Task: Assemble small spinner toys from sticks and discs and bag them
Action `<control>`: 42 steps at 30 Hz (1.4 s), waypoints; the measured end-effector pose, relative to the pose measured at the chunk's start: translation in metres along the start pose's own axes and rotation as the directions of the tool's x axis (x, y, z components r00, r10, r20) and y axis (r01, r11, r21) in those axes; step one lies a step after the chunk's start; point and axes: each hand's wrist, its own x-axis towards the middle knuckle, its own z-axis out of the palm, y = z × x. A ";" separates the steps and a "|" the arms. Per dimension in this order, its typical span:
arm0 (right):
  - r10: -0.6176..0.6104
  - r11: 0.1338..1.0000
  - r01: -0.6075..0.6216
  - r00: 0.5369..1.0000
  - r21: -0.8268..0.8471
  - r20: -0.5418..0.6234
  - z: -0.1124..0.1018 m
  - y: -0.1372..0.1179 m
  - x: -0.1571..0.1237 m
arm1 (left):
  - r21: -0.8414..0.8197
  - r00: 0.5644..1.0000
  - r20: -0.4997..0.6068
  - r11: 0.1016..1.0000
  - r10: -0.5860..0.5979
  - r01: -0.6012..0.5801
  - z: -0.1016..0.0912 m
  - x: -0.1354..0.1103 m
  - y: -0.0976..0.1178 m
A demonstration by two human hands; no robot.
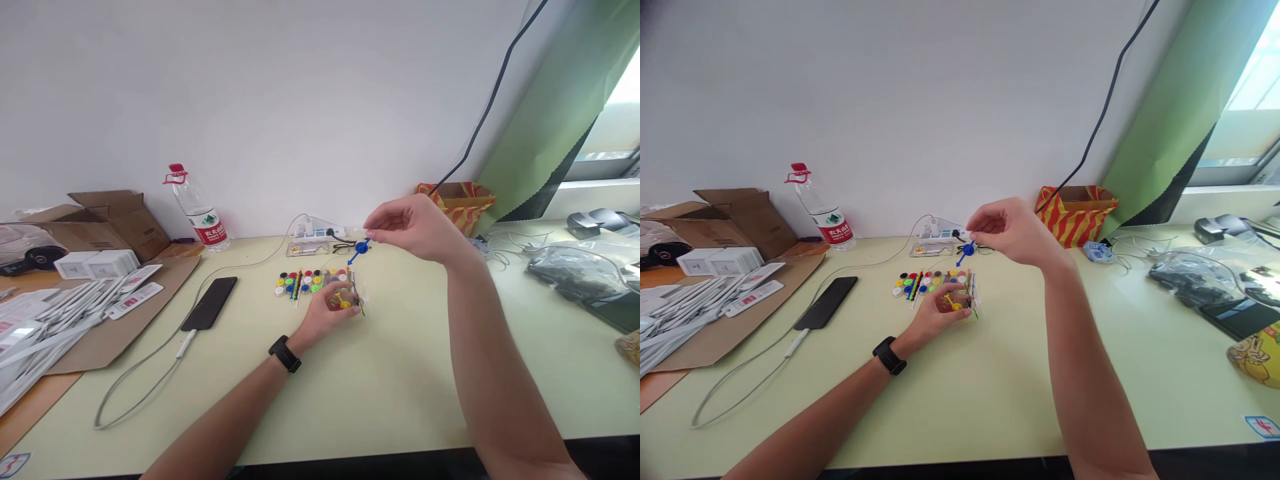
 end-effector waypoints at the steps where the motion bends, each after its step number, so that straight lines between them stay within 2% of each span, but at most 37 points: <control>1: 0.007 1.000 -0.006 1.000 -0.023 0.021 0.004 0.001 0.001 | -0.003 1.000 -0.002 1.000 0.002 -0.002 0.000 0.000 0.000; 6: 0.042 0.987 -0.030 0.996 -0.156 0.072 0.025 0.005 0.008 | 0.024 1.000 -0.010 0.999 0.024 -0.023 0.001 0.000 0.000; 11: 0.011 0.962 0.015 0.996 -0.273 0.092 0.047 0.004 0.010 | 0.086 0.998 -0.032 0.995 0.046 -0.043 0.002 -0.001 0.002; 16: 0.044 0.931 0.027 0.982 -0.364 0.183 0.060 0.009 0.010 | 0.061 0.997 -0.052 0.997 0.050 -0.046 0.003 -0.001 0.001; 21: 0.051 0.935 0.022 0.980 -0.355 0.194 0.056 0.009 0.010 | 0.039 0.997 -0.070 0.998 0.044 -0.042 0.002 0.000 -0.002; 24: 0.040 0.931 0.024 0.985 -0.363 0.168 0.050 0.005 0.009 | -0.008 0.998 -0.035 0.998 0.057 -0.058 0.002 0.001 -0.001; 27: 0.025 0.934 0.026 0.990 -0.355 0.138 0.045 0.002 0.007 | -0.041 0.996 -0.045 0.997 0.071 -0.073 0.001 0.001 0.002; 30: -0.004 0.942 0.035 0.996 -0.335 0.093 0.040 -0.002 0.007 | -0.035 0.999 -0.042 0.999 0.026 -0.027 0.000 0.000 0.005; 34: -0.051 0.939 0.047 0.999 -0.342 -0.001 0.025 -0.002 0.007 | -0.104 1.000 0.005 0.994 -0.025 0.025 0.000 -0.001 0.008; 37: -0.046 0.952 0.031 0.998 -0.306 -0.041 0.017 0.009 0.003 | -0.135 0.997 0.076 0.990 -0.018 0.029 -0.004 -0.001 0.011; 39: 0.027 0.972 -0.028 1.000 -0.235 -0.008 0.021 0.024 -0.006 | -0.102 0.990 0.136 0.994 -0.026 0.040 -0.008 -0.001 0.014; 42: 0.140 0.989 -0.134 0.982 -0.055 0.127 0.037 0.044 -0.028 | -0.020 0.977 0.207 0.999 -0.044 0.049 -0.012 -0.004 0.021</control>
